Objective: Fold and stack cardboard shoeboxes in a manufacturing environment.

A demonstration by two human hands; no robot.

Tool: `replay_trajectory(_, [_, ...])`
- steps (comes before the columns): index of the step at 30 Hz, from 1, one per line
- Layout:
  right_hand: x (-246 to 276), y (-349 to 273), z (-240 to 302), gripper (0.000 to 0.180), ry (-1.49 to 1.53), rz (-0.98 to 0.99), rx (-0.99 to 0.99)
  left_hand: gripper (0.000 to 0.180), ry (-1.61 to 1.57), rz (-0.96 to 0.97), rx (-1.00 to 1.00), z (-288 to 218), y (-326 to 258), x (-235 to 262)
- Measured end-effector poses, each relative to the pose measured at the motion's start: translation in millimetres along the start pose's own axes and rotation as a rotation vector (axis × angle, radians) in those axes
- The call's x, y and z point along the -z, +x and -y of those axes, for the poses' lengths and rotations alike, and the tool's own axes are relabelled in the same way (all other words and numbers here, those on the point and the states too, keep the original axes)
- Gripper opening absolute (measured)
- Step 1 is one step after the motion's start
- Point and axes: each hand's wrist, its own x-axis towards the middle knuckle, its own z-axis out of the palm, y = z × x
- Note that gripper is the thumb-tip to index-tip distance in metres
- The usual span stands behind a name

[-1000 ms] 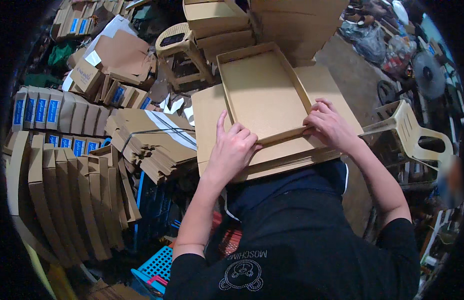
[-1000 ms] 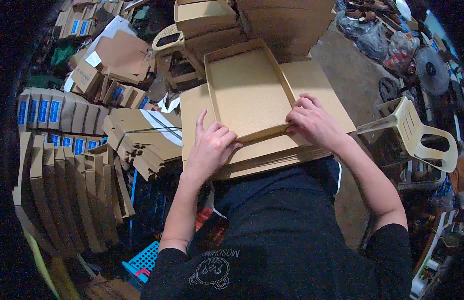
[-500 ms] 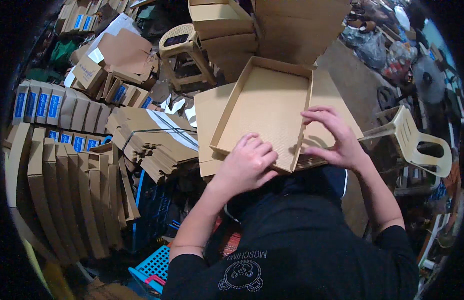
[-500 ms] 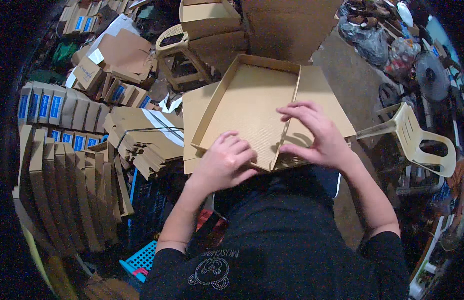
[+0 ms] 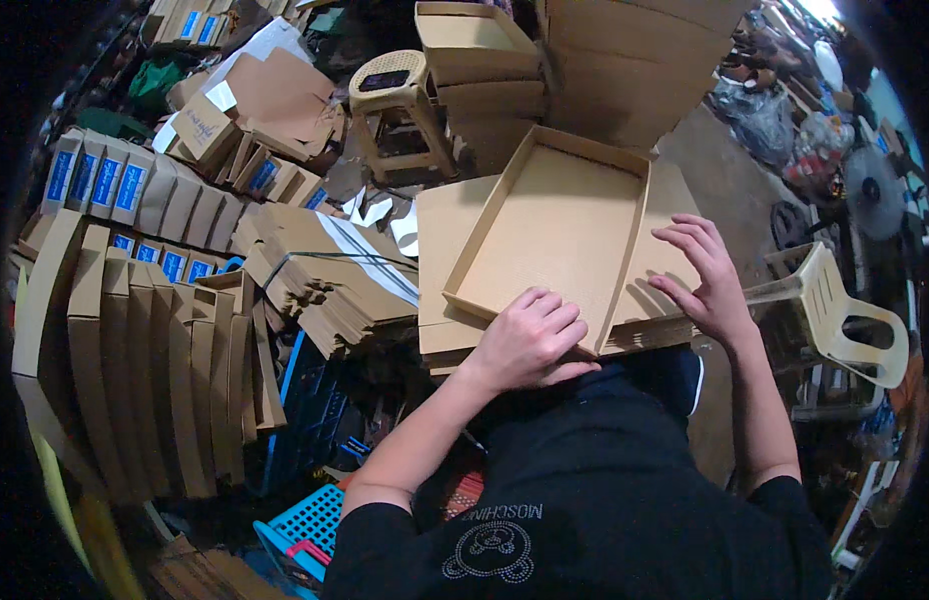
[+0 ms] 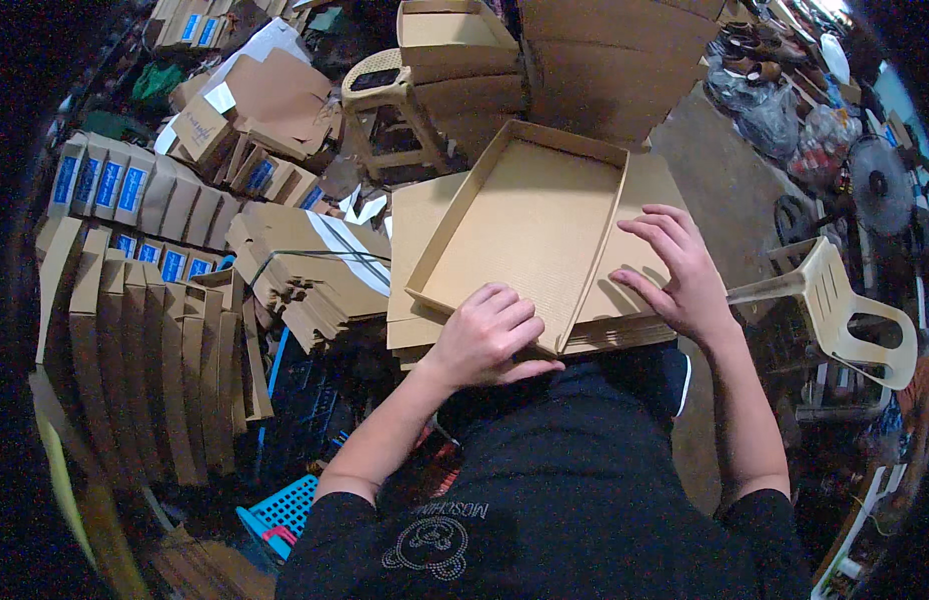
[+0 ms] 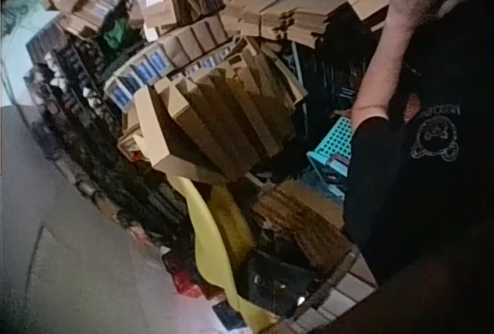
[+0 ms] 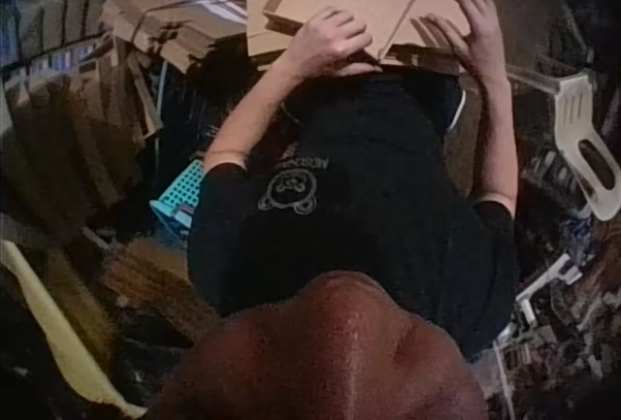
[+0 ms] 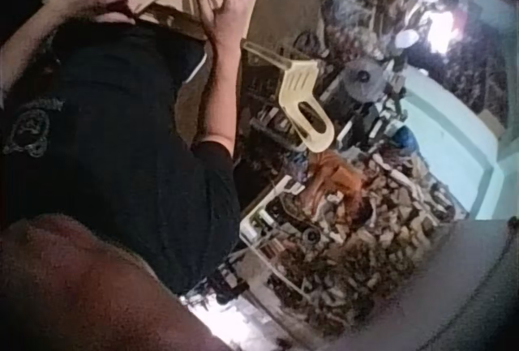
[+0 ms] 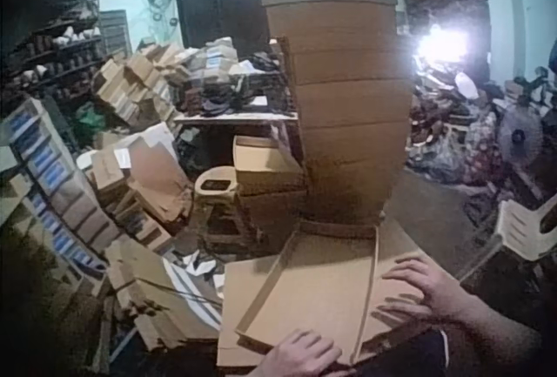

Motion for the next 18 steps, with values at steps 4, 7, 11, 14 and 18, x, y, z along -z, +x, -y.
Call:
replay_trajectory(4, [-7.7,6.3,-3.2,0.053,0.001,0.002,0.035,0.057,0.019,-0.045,-0.021,2.4,-10.5,3.5])
replay_trajectory(7, [0.6,-4.0,-2.8,0.056,-0.043,-0.001,-0.029,0.058,0.036,-0.157,-0.083,-3.6,1.9,29.2])
replay_trajectory(11, [-2.9,-11.5,-18.7,0.077,0.046,-0.037,-0.154,0.062,0.086,-0.300,-0.098,3.6,-1.6,61.8])
replay_trajectory(14, [2.9,-12.5,-23.7,0.088,0.037,-0.156,-0.129,0.064,0.082,-0.348,-0.119,7.3,-1.7,81.2])
replay_trajectory(18, [2.4,-4.3,-21.2,0.085,-0.103,-0.067,0.039,0.067,-0.015,-0.329,-0.138,7.2,-9.6,107.6])
